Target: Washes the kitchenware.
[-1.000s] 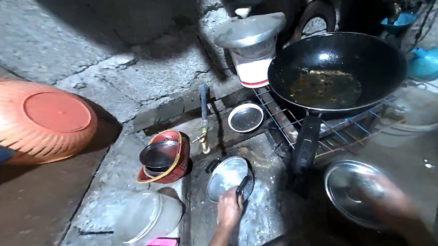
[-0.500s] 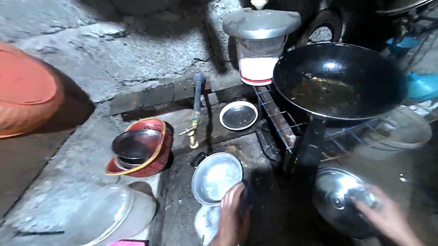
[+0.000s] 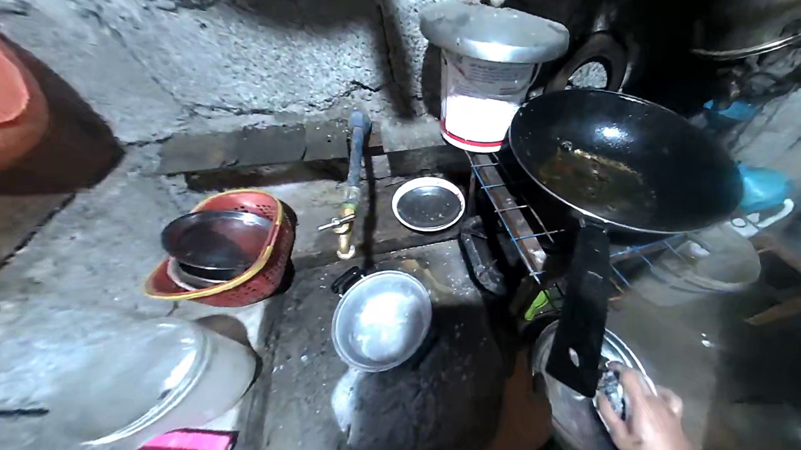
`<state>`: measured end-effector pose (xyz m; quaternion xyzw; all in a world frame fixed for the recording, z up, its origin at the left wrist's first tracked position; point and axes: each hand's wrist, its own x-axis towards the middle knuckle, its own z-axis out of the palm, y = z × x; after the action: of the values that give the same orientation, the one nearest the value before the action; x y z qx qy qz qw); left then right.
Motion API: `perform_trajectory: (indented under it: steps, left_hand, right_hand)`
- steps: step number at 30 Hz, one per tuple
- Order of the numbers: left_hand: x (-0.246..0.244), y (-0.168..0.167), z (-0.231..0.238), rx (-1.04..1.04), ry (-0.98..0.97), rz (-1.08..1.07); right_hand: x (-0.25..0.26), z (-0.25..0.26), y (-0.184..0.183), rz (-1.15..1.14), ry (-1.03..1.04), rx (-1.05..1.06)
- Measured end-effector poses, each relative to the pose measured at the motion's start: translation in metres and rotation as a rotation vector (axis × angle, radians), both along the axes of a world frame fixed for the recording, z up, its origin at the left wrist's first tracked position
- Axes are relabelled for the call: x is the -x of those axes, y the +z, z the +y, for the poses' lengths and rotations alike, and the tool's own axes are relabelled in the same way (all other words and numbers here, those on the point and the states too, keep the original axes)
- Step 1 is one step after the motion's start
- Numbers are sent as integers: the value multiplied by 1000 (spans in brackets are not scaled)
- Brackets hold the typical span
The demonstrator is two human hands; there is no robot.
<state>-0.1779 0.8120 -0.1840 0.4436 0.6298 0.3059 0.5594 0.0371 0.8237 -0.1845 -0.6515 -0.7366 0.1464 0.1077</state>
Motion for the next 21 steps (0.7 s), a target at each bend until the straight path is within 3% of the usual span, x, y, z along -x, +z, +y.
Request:
perform_trajectory:
  steps: [2,4,5,8,10,12,15,17,19,21]
  left_hand:
    - [16,12,-30,-86,40,33]
    - [33,11,-52,-162,89,61]
    - [44,10,-58,-199,143,90]
    - [112,13,-62,-261,392,166]
    - [163,19,-79,-282,450,186]
    - [188,33,-103,-282,455,208]
    - [181,35,-124,-280,508,144]
    - [179,26,-123,-323,608,124]
    - [205,21,-127,-312,726,175]
    - [242,25,-147,-276,745,240]
  right_hand:
    - [45,-4,-6,-104,0,-19]
    - [101,-5,-8,5,53,-17]
    - [130,-10,-2,137,148,-2]
    - [192,-27,19,418,568,300]
    - [208,-32,21,327,827,398]
    - [219,-24,18,194,836,293]
    - [269,2,14,188,622,105]
    - [308,-17,17,402,620,163]
    - [326,-53,28,577,693,350]
    - [323,-65,35,540,834,522]
